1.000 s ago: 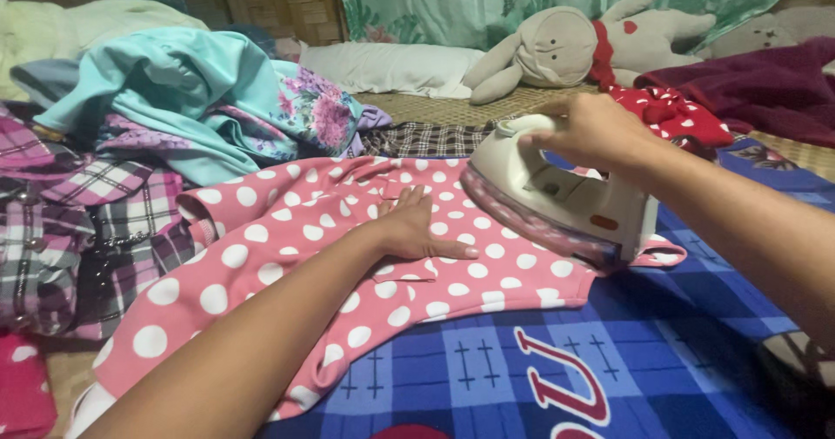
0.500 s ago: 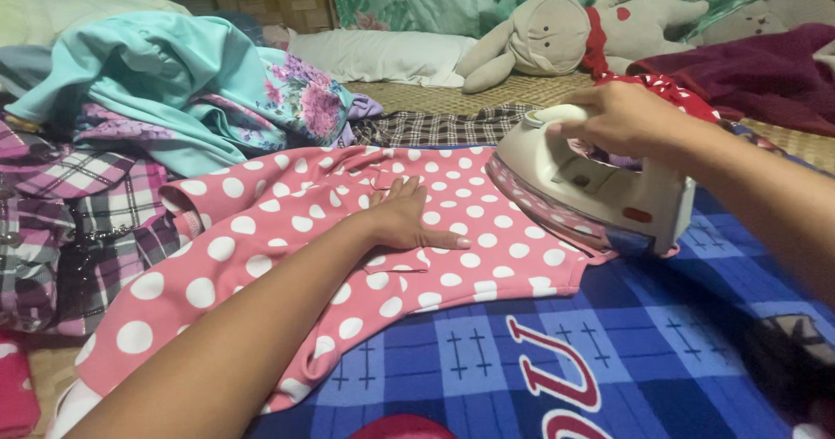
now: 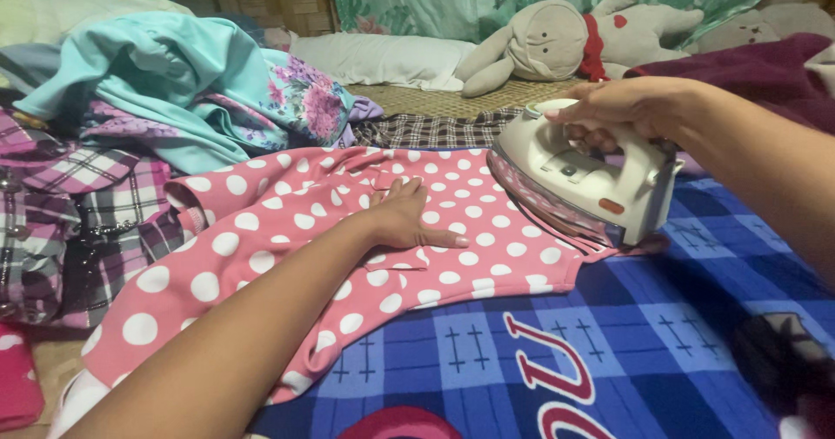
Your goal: The person folds a red heart-patterned garment and then irons a pink polka-dotted garment on a blue checkered surface. The person uses an iron to smooth the pink garment and places the folded red garment aside.
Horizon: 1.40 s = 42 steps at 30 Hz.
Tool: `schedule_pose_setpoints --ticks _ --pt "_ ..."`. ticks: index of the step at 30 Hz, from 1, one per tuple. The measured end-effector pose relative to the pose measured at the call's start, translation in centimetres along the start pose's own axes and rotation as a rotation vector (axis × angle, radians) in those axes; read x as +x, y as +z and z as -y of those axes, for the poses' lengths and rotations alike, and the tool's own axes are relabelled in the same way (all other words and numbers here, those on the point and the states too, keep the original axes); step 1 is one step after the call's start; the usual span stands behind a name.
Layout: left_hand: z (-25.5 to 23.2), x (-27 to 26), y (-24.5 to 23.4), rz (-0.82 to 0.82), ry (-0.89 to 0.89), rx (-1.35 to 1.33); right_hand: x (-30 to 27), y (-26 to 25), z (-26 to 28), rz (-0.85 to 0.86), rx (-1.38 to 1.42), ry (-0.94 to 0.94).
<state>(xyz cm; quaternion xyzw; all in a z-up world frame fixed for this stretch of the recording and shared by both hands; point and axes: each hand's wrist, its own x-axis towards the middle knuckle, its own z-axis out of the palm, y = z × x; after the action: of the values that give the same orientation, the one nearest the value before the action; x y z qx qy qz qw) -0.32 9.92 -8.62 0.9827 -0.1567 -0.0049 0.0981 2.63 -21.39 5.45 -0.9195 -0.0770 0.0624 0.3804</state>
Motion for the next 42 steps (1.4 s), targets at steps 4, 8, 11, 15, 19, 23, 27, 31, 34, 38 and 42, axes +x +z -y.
schedule_pose_setpoints --ticks 4,8,11,15,19,23,27,31,34,38,42 --pt "0.3 0.3 0.1 -0.002 0.021 -0.016 -2.4 -0.6 -0.7 0.027 -0.072 -0.012" --pt "0.2 0.3 0.0 0.002 0.022 -0.006 -3.1 -0.8 -0.9 0.023 -0.062 0.035" --pt "0.1 0.0 -0.1 0.015 0.022 -0.016 -1.7 -0.5 -0.9 0.005 -0.015 0.048" --pt "-0.3 -0.1 -0.4 0.020 0.010 -0.015 1.6 -0.4 -1.4 -0.047 0.069 0.027" --pt "-0.3 -0.5 -0.4 0.009 0.002 -0.013 4.3 0.0 -1.2 -0.076 0.078 -0.008" --pt "-0.4 -0.4 -0.4 0.001 0.009 -0.006 3.8 -0.3 -1.2 -0.012 0.126 0.045" --pt "-0.2 -0.4 -0.3 -0.002 0.009 -0.014 1.4 -1.0 -1.8 0.063 0.123 0.067" --pt "-0.3 -0.3 -0.3 -0.003 0.023 -0.007 0.0 -1.5 -2.5 0.020 0.101 0.143" --pt "-0.2 -0.4 -0.3 -0.002 0.012 -0.014 0.7 -1.3 -2.1 0.106 0.072 0.071" --pt "-0.4 -0.3 -0.3 0.010 0.003 -0.018 2.0 0.0 -1.0 0.035 0.025 0.000" --pt "-0.3 -0.5 -0.3 -0.001 0.008 -0.007 1.7 1.8 1.3 -0.003 0.021 -0.110"
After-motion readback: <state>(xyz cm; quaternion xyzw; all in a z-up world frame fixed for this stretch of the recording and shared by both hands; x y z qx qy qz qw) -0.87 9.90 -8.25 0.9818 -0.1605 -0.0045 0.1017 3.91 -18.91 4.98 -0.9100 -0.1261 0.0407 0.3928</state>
